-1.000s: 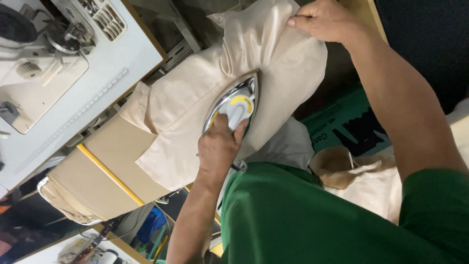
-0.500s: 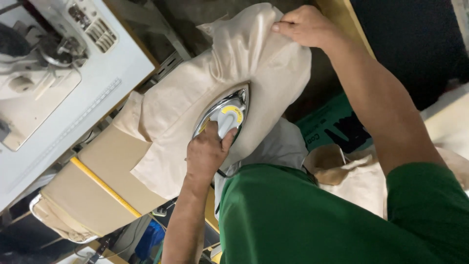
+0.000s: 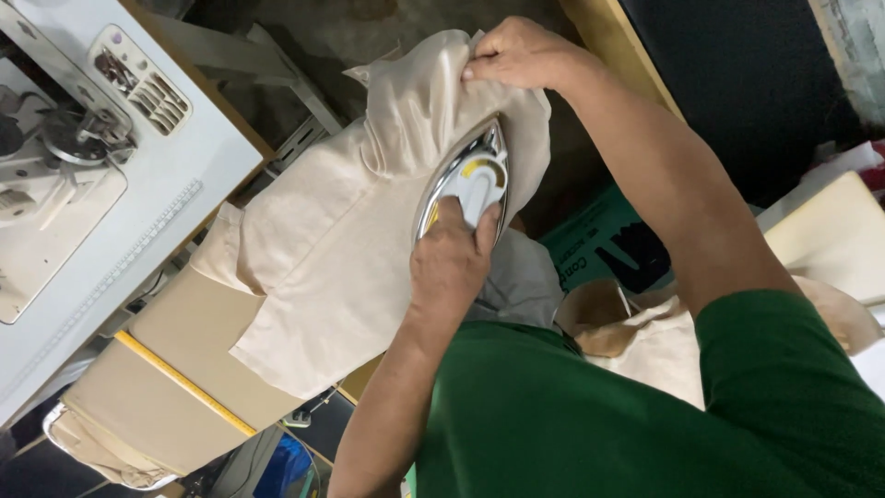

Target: The person irons a light-colored garment on a workbench using a steam iron. They repeatedly smooth the fabric with their hands, reposition the garment to access different sections, and apply the iron to remove wrinkles.

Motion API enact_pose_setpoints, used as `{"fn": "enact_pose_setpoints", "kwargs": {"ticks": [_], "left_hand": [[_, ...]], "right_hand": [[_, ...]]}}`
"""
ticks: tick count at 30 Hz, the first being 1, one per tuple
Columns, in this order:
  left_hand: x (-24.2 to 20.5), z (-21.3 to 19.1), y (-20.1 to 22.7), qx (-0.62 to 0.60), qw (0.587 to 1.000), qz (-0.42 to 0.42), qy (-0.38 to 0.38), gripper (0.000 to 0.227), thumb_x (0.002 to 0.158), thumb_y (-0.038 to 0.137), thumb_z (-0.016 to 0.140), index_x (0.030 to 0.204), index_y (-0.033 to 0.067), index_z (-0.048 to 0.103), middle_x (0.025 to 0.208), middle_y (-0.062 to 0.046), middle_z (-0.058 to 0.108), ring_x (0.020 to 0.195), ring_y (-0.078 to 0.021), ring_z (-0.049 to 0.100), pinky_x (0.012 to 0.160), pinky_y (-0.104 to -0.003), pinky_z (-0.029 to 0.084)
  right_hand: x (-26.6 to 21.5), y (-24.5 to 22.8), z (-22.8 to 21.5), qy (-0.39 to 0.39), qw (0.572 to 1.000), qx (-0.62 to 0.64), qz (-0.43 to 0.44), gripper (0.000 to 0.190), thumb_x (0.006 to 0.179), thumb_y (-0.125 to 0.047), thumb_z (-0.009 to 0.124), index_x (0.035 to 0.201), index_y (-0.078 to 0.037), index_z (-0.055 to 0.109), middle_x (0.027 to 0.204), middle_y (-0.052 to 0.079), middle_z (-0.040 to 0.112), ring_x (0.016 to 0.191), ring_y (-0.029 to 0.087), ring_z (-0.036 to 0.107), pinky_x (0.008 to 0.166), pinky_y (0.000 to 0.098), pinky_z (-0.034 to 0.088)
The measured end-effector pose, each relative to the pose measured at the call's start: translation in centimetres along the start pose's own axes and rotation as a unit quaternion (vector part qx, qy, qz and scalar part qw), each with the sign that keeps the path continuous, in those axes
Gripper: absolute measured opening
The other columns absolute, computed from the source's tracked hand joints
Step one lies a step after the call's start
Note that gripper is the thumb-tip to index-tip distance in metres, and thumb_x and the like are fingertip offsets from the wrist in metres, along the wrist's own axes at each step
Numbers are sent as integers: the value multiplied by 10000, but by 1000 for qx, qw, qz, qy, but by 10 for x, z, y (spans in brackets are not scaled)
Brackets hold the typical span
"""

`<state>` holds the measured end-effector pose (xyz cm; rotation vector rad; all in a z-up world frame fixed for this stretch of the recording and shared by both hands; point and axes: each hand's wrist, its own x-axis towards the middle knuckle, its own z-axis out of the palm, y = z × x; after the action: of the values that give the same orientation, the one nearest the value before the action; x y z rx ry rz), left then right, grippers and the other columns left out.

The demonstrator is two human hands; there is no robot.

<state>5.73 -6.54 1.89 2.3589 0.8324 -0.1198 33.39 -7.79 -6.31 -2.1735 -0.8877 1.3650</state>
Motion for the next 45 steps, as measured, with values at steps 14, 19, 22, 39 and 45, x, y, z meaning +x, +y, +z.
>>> {"fn": "enact_pose_setpoints", "kwargs": {"ticks": [14, 19, 22, 39, 45], "left_hand": [[12, 9, 14, 60, 998, -10, 22, 528, 1017, 565, 493, 1012, 39, 524, 653, -167, 659, 520, -383, 664, 433, -488, 559], [15, 16, 7, 50, 997, -1, 62, 521, 1005, 571, 499, 951, 53, 518, 650, -129, 644, 519, -354, 650, 412, -468, 520], [15, 10, 0, 144, 979, 55, 131, 548, 1002, 606, 459, 947, 72, 566, 597, -83, 612, 479, -279, 626, 388, -404, 493], [-53, -39, -117, 109, 989, -18, 101, 532, 985, 610, 534, 1025, 80, 552, 678, -164, 676, 575, -453, 652, 500, -562, 519], [-90, -73, -143, 202, 973, -54, 96, 605, 952, 697, 465, 998, 105, 579, 716, -99, 697, 625, -361, 709, 438, -516, 513]], "right_hand": [[-12, -10, -11, -9, 1000, -6, -3, 271, 999, -365, 666, 1029, -118, 774, 1008, 28, 687, 884, 178, 582, 724, 355, 422], [-6, 7, -5, -2, 999, -45, -6, 491, 955, -550, 621, 1200, -148, 759, 1183, 73, 727, 1063, 229, 640, 851, 405, 452], [-19, 6, -7, 39, 998, -32, 31, 500, 1032, -588, 561, 1196, -148, 736, 1192, 100, 713, 1051, 265, 629, 832, 408, 423], [-56, 17, 95, 224, 886, -358, -193, 603, 1160, -425, 408, 1598, -19, 496, 1650, 177, 461, 1522, 376, 329, 1240, 586, 78], [-96, -17, 78, 324, 706, -587, -229, 228, 1044, -428, 655, 1133, -217, 658, 1271, -19, 667, 1246, 191, 617, 1026, 364, 456]]}}
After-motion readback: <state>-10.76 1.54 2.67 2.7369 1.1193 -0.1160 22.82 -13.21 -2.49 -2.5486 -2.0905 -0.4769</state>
